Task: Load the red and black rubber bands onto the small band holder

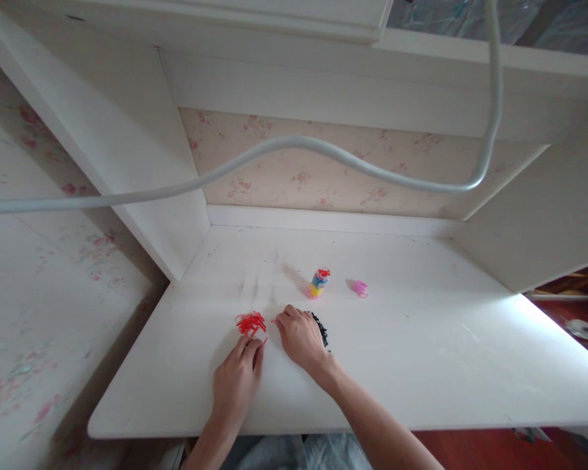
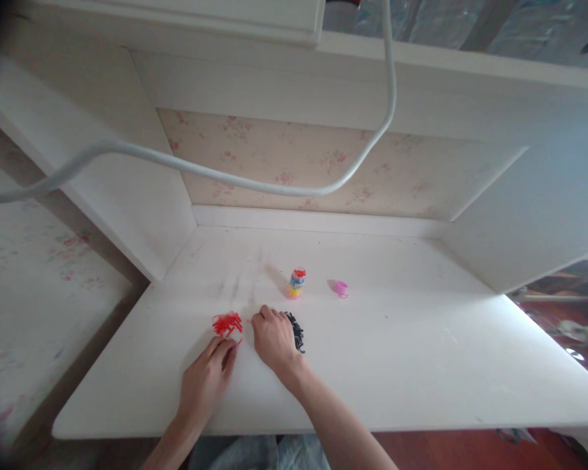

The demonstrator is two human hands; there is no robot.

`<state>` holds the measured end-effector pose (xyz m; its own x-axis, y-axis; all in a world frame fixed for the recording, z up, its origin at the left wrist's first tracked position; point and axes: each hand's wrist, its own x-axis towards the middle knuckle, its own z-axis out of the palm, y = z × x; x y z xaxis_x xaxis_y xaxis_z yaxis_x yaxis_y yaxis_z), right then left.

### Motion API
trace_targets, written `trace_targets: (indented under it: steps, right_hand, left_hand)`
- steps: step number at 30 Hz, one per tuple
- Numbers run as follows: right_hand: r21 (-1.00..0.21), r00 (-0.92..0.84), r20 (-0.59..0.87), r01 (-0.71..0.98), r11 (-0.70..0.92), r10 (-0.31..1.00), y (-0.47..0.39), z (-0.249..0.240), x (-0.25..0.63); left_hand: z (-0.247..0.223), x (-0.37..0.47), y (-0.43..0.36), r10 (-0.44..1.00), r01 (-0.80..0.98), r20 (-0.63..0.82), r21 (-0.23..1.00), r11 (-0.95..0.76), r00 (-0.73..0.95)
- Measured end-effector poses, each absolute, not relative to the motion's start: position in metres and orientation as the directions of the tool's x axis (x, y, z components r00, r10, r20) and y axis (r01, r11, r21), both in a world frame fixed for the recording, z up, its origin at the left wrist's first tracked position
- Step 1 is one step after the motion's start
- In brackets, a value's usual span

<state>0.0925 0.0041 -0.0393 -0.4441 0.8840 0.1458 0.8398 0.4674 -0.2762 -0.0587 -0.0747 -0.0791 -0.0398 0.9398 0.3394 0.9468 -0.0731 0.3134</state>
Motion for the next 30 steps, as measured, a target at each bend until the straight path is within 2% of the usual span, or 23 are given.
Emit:
trace_targets:
  steps: [4,6,10,20,24,30]
  right_hand:
    - [-0.498,-0.281,0.262,0.78,0.379,0.923,0.007,-0.017,0.122]
    - [-0.552,-0.171,0.349,0.757,0.349,0.922,0.016,-0.002,0.142]
    - [-0.515,-0.038,0.454,0.804,0.297,0.89,0.042,0.022,0.172]
    - [-0.384,-0.079,0.392,0.891,0.241,0.917,0.073,0.029,0.173]
    - [-0.413,-0.061,0.421,0.876,0.251,0.905,0.069,0.034,0.175]
    - [-0.526,0.014,0.465,0.808,0.264,0.885,0.05,0.029,0.189]
  left_hand:
    - [-0.083,-0.062,-0.073,0.927,0.94,0.371,0.334,-0.076,-0.057]
    - [-0.085,-0.063,-0.072,0.924,0.936,0.376,0.344,-0.068,-0.071]
    - [-0.087,-0.063,-0.072,0.93,0.934,0.36,0.353,-0.059,-0.077]
    - [-0.084,-0.063,-0.075,0.928,0.919,0.362,0.39,-0.061,-0.092]
    - [-0.086,-0.065,-0.074,0.928,0.909,0.358,0.412,-0.058,-0.103]
    - [-0.087,-0.067,-0.074,0.928,0.866,0.351,0.495,-0.069,-0.127]
